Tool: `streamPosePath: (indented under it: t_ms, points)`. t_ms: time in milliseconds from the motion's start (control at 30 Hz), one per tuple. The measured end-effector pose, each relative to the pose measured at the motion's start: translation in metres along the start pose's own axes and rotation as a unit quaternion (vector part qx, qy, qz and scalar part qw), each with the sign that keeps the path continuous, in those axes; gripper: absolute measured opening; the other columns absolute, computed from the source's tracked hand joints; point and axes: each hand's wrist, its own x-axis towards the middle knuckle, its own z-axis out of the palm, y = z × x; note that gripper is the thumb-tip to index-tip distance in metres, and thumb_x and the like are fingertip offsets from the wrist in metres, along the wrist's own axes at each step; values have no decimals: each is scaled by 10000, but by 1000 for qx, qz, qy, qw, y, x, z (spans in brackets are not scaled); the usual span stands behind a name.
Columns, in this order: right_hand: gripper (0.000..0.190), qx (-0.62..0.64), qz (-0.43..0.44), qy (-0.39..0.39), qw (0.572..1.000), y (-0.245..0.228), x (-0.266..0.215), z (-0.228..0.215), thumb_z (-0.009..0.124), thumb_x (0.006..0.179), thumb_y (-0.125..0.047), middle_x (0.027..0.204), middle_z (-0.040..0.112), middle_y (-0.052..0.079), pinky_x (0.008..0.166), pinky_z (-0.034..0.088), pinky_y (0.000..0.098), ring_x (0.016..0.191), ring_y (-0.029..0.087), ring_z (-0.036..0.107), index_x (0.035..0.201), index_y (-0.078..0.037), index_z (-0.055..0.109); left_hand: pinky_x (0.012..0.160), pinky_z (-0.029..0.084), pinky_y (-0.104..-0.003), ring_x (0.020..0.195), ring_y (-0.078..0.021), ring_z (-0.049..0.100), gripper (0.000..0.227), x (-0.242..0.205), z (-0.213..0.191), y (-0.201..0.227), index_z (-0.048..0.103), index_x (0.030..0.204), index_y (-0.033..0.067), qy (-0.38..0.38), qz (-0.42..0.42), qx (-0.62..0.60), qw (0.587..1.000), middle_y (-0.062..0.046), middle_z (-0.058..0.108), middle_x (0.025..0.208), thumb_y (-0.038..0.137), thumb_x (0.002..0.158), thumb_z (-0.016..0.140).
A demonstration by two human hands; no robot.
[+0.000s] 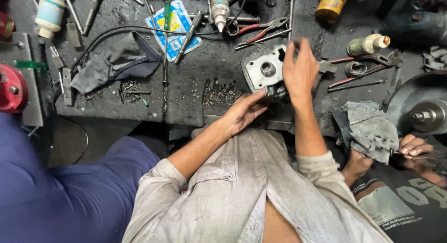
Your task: The person cleans a metal engine casing with a rag, then uses a hammer and punch to seat pins into the casing. They repeatedly insert and remove small metal pins and use a hammer to tap them into place on a cluttered workbench.
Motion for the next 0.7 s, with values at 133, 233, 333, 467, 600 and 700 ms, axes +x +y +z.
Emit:
streamPosePath:
  t_ms: [133, 233, 333, 467, 600, 700]
  points:
    - [299, 6, 38, -40, 998, 18, -59, 1, 638, 1021, -255, 1176, 692, 235, 886, 497, 525, 1087, 470, 642, 1232, -47, 593, 1072, 483, -437, 1198, -276, 623, 897, -14, -18, 4, 303, 1427, 20, 122, 7, 79, 989, -166, 633, 1278, 121, 729, 856]
    - [372, 44, 19, -48, 998, 23, -97, 4, 683, 969, -222, 1254, 662, 230, 917, 499, 493, 1138, 452, 640, 1272, -42, 563, 977, 521, -403, 1082, -253, 660, 909, -30, -40, 23, 346, 1437, 39, 153, 32, 138, 978, -167, 666, 1200, 98, 694, 867]
    - [435, 92, 89, -111, 986, 18, -124, 2, 693, 941, -253, 1271, 621, 209, 885, 517, 448, 1055, 378, 664, 1295, -47, 547, 871, 515, -381, 1004, -236, 645, 923, -40, -61, 35, 420, 1460, 38, 189, 52, 232, 953, -165, 662, 1157, 131, 676, 896]
    - [273, -14, 79, -148, 986, 11, -129, -8, 692, 1001, -262, 1142, 668, 125, 887, 513, 439, 972, 316, 685, 1208, -95, 632, 819, 506, -356, 966, -230, 651, 927, -49, -81, 38, 457, 1454, 48, 188, 62, 298, 934, -170, 683, 1122, 156, 650, 905]
    - [203, 10, 23, -198, 980, -2, -120, -2, 720, 949, -278, 997, 694, 106, 844, 541, 411, 916, 288, 688, 1063, -111, 700, 936, 530, -316, 1081, -177, 677, 1002, -54, -87, 31, 357, 1496, 45, 156, 59, 294, 941, -99, 694, 1216, 119, 676, 928]
    - [286, 25, -163, -219, 962, -18, -117, 2, 760, 841, -242, 1041, 625, 150, 827, 525, 442, 987, 360, 638, 1076, -94, 693, 880, 554, -372, 1001, -235, 693, 1100, -56, -85, 22, 280, 1525, 62, 144, 40, 221, 964, -147, 706, 1132, 108, 617, 898]
